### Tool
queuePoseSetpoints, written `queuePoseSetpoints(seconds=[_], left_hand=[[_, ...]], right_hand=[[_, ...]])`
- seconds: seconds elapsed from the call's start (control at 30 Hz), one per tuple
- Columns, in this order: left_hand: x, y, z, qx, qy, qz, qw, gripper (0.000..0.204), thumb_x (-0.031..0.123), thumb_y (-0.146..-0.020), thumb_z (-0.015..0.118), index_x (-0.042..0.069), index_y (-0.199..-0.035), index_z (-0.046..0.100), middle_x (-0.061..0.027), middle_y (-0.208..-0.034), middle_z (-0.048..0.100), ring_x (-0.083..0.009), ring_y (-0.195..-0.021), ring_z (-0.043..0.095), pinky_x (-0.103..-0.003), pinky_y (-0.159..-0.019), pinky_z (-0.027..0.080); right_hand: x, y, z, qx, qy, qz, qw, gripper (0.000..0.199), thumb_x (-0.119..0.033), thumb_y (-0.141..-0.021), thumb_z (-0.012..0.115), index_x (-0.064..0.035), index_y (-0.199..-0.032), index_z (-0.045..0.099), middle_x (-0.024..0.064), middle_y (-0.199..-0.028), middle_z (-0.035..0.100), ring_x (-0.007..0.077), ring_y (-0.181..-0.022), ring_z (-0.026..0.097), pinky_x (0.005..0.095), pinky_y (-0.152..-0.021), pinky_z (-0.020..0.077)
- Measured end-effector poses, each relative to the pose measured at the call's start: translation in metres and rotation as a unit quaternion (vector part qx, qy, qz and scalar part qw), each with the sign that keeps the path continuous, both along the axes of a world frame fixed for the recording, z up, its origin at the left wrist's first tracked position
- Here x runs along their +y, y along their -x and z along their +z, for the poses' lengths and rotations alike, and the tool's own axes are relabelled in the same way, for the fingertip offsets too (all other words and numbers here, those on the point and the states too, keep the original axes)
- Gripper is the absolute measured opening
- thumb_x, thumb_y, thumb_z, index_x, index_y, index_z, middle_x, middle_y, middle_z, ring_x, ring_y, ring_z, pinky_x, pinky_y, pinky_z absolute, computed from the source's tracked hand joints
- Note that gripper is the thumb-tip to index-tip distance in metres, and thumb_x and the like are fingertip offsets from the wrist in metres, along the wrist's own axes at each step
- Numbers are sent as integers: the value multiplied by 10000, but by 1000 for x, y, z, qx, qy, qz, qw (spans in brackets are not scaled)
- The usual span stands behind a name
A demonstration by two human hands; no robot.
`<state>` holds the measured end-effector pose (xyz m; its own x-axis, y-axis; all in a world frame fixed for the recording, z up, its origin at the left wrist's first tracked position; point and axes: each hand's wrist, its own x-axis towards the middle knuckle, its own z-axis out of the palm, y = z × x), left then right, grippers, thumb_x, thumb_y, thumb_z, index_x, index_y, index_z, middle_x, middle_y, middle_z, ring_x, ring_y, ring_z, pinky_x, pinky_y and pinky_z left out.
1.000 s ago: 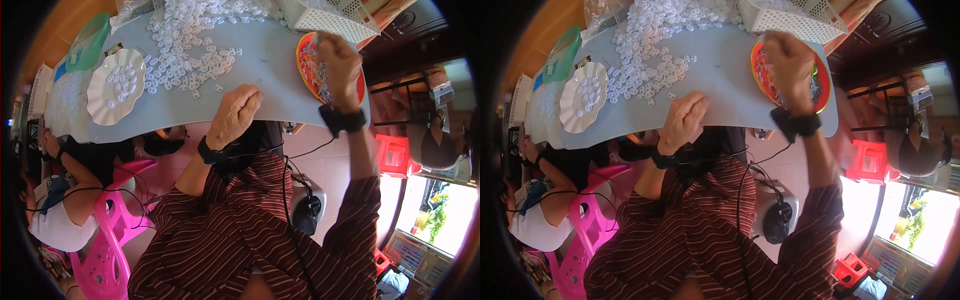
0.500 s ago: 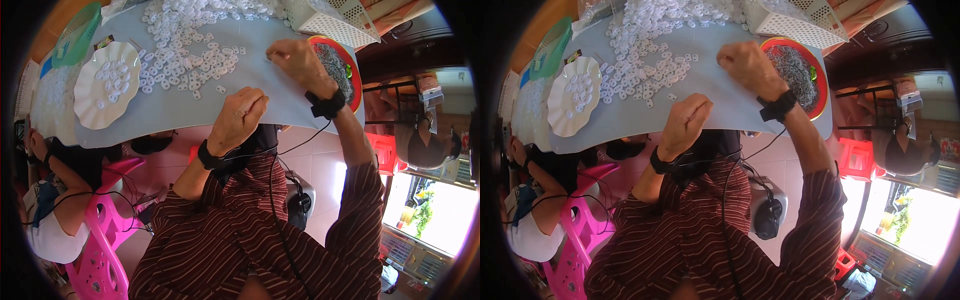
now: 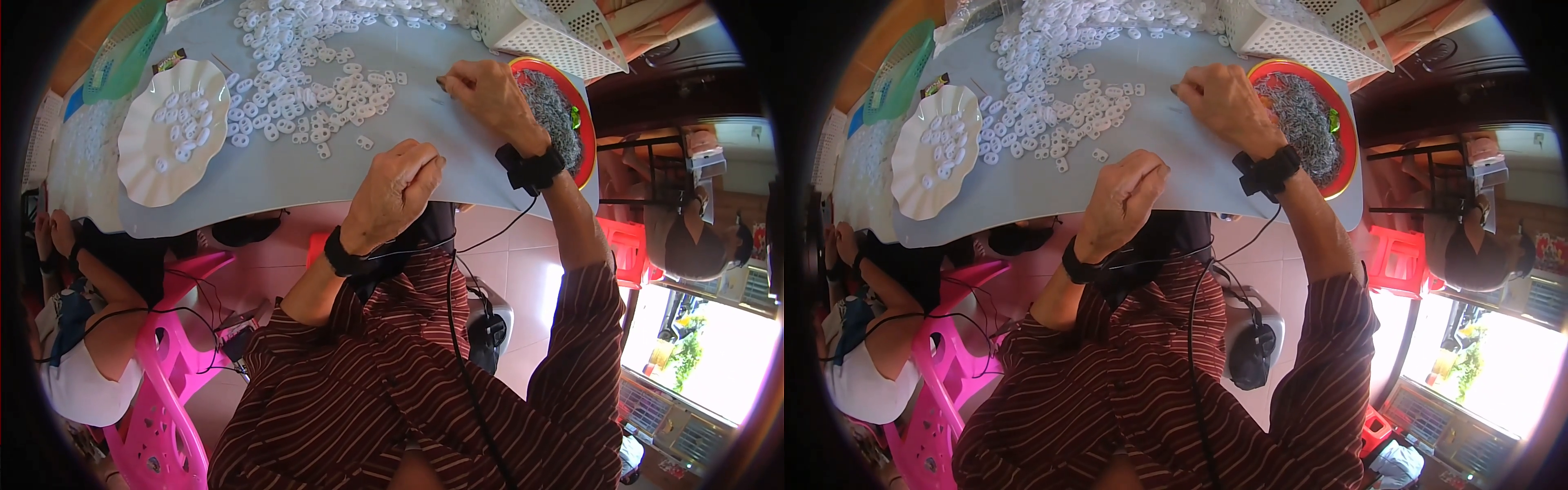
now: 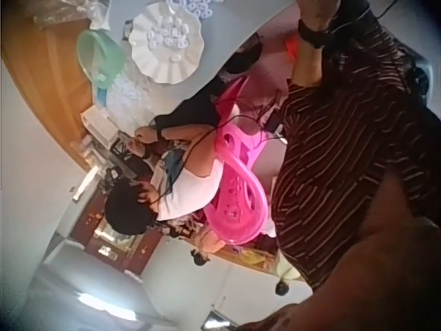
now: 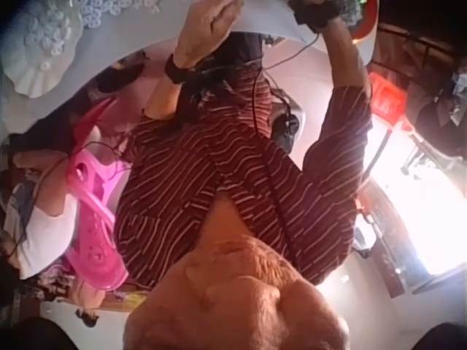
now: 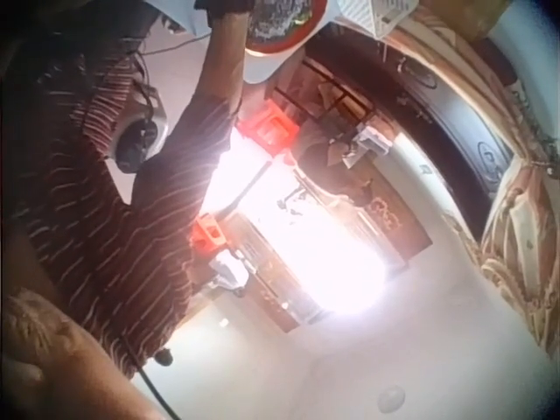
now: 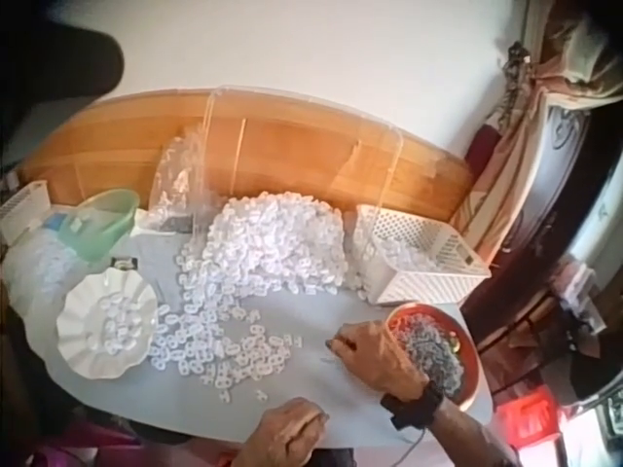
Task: The person picks up a white plastic piece and a metal spring, inserts the spring into the plastic piece, and places the assembled unit on the table.
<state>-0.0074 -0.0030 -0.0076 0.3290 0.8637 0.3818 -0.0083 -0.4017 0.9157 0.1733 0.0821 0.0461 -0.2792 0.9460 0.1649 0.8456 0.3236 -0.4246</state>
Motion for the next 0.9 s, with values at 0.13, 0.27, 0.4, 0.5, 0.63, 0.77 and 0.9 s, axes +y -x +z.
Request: queuePoseSetpoints(seconds=[0.13, 0.27, 0.4, 0.5, 0.63, 0.77, 0.9], left_hand=[[0, 0, 0, 3, -10, 1, 1000, 131, 57, -873, 518, -53, -803, 530, -120, -673, 499, -215, -565, 470, -310, -527, 386], [-1, -3, 5, -9, 18, 4, 1000, 125, 46, -831, 544, -39, -745, 511, -158, -634, 479, -298, -597, 476, -382, -551, 385], [0, -3, 4, -14, 15, 5, 1000, 119, 41, -827, 545, -35, -741, 515, -157, -626, 476, -297, -592, 474, -384, -545, 383], [0, -3, 4, -8, 16, 10, 1000, 119, 40, -826, 546, -33, -738, 515, -157, -622, 475, -299, -591, 474, -387, -541, 381], [-1, -2, 6, -9, 14, 11, 1000, 122, 43, -826, 546, -36, -740, 513, -158, -625, 476, -303, -587, 474, -390, -540, 379], [1, -4, 4, -17, 17, 9, 1000, 132, 49, -830, 546, -37, -738, 508, -161, -624, 471, -307, -578, 467, -393, -536, 375], [-1, -1, 4, -20, 35, 8, 999, 115, 58, -854, 540, -37, -790, 529, -161, -658, 515, -282, -608, 511, -352, -547, 393]], right_hand=[[8, 10, 0, 54, -39, 44, 997, 120, -100, -784, 624, -11, -850, 671, 190, -690, 622, 335, -616, 615, 383, -611, 497], [21, 26, -8, 40, -52, 111, 992, 156, -74, -787, 634, -19, -932, 651, 162, -744, 636, 289, -667, 620, 359, -642, 500], [28, 33, -19, -4, -75, 142, 987, 149, -58, -776, 653, -12, -915, 626, 147, -793, 640, 275, -713, 628, 345, -661, 496], [30, 30, -19, -10, -35, 131, 991, 141, -63, -761, 668, 2, -866, 601, 155, -785, 631, 299, -718, 622, 354, -649, 487], [26, 28, -19, -24, -31, 123, 992, 153, -68, -748, 680, 13, -833, 581, 154, -761, 628, 304, -694, 619, 355, -633, 483], [18, 30, -11, -13, -15, 125, 992, 139, -53, -744, 668, 15, -822, 576, 147, -710, 621, 295, -643, 606, 340, -612, 479], [-3, 33, 2, 91, 49, 75, 992, 143, -77, -742, 648, 10, -855, 641, 149, -712, 644, 247, -668, 646, 339, -630, 508]])
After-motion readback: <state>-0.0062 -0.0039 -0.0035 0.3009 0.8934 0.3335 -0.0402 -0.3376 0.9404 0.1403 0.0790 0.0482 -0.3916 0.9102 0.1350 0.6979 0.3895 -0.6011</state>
